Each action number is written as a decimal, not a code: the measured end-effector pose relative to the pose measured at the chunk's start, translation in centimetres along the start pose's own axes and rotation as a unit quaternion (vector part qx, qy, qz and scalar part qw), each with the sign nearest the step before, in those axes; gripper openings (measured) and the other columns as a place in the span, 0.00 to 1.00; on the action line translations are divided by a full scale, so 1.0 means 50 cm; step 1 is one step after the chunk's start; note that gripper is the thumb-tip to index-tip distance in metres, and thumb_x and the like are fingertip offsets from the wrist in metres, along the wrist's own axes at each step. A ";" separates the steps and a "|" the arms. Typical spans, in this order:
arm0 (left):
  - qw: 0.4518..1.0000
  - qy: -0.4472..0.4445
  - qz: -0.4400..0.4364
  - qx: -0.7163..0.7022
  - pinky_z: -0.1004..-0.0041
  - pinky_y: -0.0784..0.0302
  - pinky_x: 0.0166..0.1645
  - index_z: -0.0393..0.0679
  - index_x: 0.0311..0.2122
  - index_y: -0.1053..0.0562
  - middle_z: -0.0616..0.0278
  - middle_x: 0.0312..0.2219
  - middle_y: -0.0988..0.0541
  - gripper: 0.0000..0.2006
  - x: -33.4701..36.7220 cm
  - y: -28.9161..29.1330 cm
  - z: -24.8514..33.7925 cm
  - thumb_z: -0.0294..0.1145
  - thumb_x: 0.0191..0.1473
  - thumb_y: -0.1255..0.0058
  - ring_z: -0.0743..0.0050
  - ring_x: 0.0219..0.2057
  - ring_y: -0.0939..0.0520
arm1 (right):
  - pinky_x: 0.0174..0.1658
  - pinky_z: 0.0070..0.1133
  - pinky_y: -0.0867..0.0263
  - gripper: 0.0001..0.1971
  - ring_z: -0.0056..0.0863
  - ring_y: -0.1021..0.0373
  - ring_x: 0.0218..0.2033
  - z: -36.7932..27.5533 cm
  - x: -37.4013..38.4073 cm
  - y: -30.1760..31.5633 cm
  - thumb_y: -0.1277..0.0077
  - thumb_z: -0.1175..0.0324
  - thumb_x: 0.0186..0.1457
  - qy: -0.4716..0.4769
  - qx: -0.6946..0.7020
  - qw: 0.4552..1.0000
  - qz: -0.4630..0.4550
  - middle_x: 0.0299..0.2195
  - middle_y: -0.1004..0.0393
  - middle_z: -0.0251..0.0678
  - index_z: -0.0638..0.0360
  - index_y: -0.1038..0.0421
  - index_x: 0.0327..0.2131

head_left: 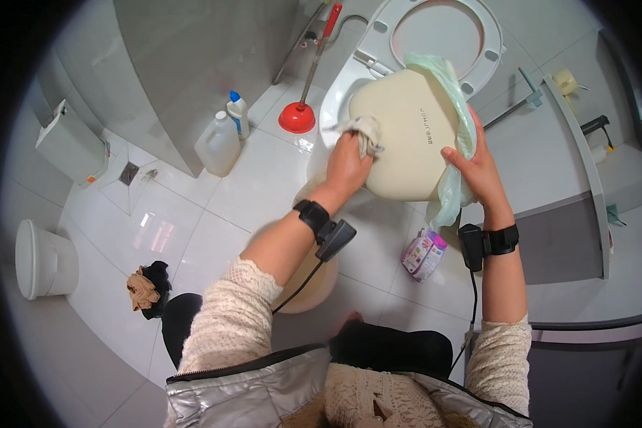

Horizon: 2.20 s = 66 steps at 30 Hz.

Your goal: The person washes a cloth in a basin of water, wrings it out, and uses it to wipe a small potty chair. The person then places the potty chair on the toilet seat.

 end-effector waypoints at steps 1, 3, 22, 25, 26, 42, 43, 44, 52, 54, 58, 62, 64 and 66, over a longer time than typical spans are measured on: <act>1.000 0.022 -0.006 0.015 0.59 0.34 0.50 0.35 0.45 0.33 0.43 0.43 0.31 0.19 -0.015 0.000 -0.003 0.26 0.43 0.52 0.42 0.45 0.31 | 0.60 0.28 0.51 0.39 0.35 0.49 0.59 0.000 0.003 -0.003 0.45 0.71 0.45 -0.004 0.001 1.000 -0.002 0.58 0.46 0.43 0.54 0.53 0.60; 1.000 -0.013 0.020 0.017 0.59 0.34 0.50 0.35 0.45 0.34 0.43 0.43 0.31 0.20 -0.015 0.013 -0.007 0.26 0.44 0.52 0.42 0.45 0.31 | 0.60 0.29 0.52 0.39 0.36 0.49 0.60 -0.004 0.009 -0.008 0.45 0.70 0.45 0.031 -0.039 0.999 -0.007 0.58 0.46 0.43 0.54 0.52 0.60; 0.996 -0.024 0.006 0.085 0.56 0.41 0.54 0.38 0.44 0.31 0.45 0.47 0.33 0.19 0.059 0.029 0.001 0.33 0.45 0.51 0.45 0.50 0.35 | 0.61 0.30 0.53 0.39 0.38 0.50 0.60 -0.031 0.010 -0.027 0.45 0.71 0.42 0.056 -0.097 0.994 -0.015 0.57 0.46 0.42 0.56 0.51 0.59; 0.992 -0.094 0.001 0.082 0.53 0.56 0.60 0.39 0.48 0.33 0.47 0.48 0.34 0.23 0.069 -0.006 0.057 0.39 0.46 0.52 0.49 0.55 0.41 | 0.61 0.30 0.54 0.39 0.38 0.50 0.60 -0.034 0.008 -0.030 0.45 0.70 0.42 0.081 -0.104 0.991 -0.016 0.57 0.46 0.42 0.56 0.51 0.59; 0.989 -0.124 0.004 0.086 0.52 0.57 0.60 0.39 0.49 0.33 0.47 0.49 0.34 0.24 0.076 -0.021 0.081 0.39 0.46 0.52 0.49 0.55 0.41 | 0.61 0.30 0.54 0.39 0.38 0.50 0.60 -0.033 0.008 -0.030 0.45 0.70 0.42 0.081 -0.112 0.990 -0.015 0.57 0.46 0.42 0.56 0.51 0.59; 0.995 0.099 0.005 -0.013 0.63 0.40 0.55 0.35 0.49 0.36 0.45 0.47 0.31 0.25 0.149 0.000 -0.020 0.43 0.51 0.55 0.46 0.49 0.33 | 0.59 0.29 0.50 0.39 0.35 0.48 0.59 -0.009 0.001 -0.012 0.45 0.72 0.44 0.033 -0.027 0.999 -0.008 0.58 0.46 0.42 0.52 0.52 0.60; 0.992 0.118 0.012 -0.045 0.63 0.39 0.54 0.34 0.49 0.37 0.44 0.46 0.31 0.25 0.151 0.002 -0.033 0.44 0.52 0.56 0.47 0.49 0.32 | 0.59 0.29 0.50 0.39 0.35 0.48 0.59 -0.009 0.000 -0.011 0.45 0.73 0.44 0.028 -0.030 0.999 -0.005 0.58 0.46 0.42 0.52 0.52 0.60; 0.988 0.136 0.018 -0.077 0.63 0.37 0.53 0.33 0.49 0.37 0.44 0.46 0.30 0.25 0.150 0.003 -0.044 0.44 0.52 0.57 0.47 0.48 0.30 | 0.59 0.29 0.50 0.39 0.34 0.48 0.59 -0.010 0.000 -0.010 0.46 0.73 0.44 0.029 -0.031 0.999 -0.007 0.57 0.46 0.41 0.52 0.52 0.60; 0.868 0.324 -0.024 -0.375 0.73 0.36 0.51 0.31 0.53 0.39 0.52 0.45 0.28 0.31 0.048 -0.043 -0.104 0.53 0.58 0.64 0.66 0.46 0.28 | 0.59 0.27 0.50 0.39 0.31 0.48 0.58 0.007 -0.006 0.000 0.45 0.70 0.46 -0.008 0.035 0.999 -0.009 0.57 0.45 0.39 0.52 0.54 0.61; 0.885 0.298 -0.016 -0.357 0.75 0.38 0.52 0.31 0.53 0.38 0.54 0.47 0.29 0.32 0.009 -0.064 -0.093 0.55 0.59 0.67 0.70 0.48 0.30 | 0.59 0.28 0.50 0.40 0.31 0.48 0.58 0.017 -0.014 0.010 0.44 0.70 0.46 -0.016 0.050 0.999 0.003 0.57 0.45 0.39 0.52 0.55 0.61; 0.811 0.331 -0.068 -0.478 0.73 0.38 0.54 0.32 0.55 0.40 0.56 0.51 0.33 0.31 -0.019 -0.082 -0.070 0.53 0.60 0.67 0.71 0.49 0.31 | 0.59 0.28 0.51 0.40 0.32 0.48 0.58 0.046 -0.039 0.028 0.45 0.70 0.46 -0.025 0.052 0.998 0.022 0.57 0.45 0.39 0.53 0.56 0.61; 0.775 0.347 -0.095 -0.519 0.71 0.40 0.56 0.34 0.56 0.43 0.58 0.52 0.34 0.28 -0.048 -0.073 -0.025 0.48 0.61 0.65 0.71 0.51 0.32 | 0.59 0.28 0.52 0.41 0.31 0.49 0.58 0.085 -0.080 0.045 0.44 0.67 0.46 -0.045 0.083 0.995 0.037 0.57 0.46 0.39 0.53 0.56 0.61; 0.806 0.339 -0.110 -0.472 0.72 0.39 0.55 0.34 0.56 0.42 0.58 0.51 0.33 0.27 -0.081 -0.072 0.004 0.46 0.60 0.63 0.72 0.50 0.32 | 0.60 0.28 0.53 0.43 0.31 0.49 0.59 0.106 -0.121 0.066 0.43 0.64 0.45 -0.058 0.089 0.994 0.038 0.57 0.46 0.39 0.54 0.57 0.61; 0.843 0.331 -0.125 -0.405 0.74 0.38 0.53 0.32 0.54 0.40 0.57 0.48 0.31 0.27 -0.137 -0.079 0.040 0.45 0.60 0.61 0.72 0.49 0.31 | 0.60 0.28 0.53 0.44 0.31 0.49 0.59 0.128 -0.185 0.100 0.41 0.62 0.43 -0.093 0.104 0.989 0.045 0.57 0.46 0.39 0.55 0.57 0.61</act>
Point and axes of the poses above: each hand's wrist, its own x-axis towards the middle knuckle, its own y-axis out of the back of the hand, z = x × y, the point moved 3 cm from there along x, towards the middle knuckle
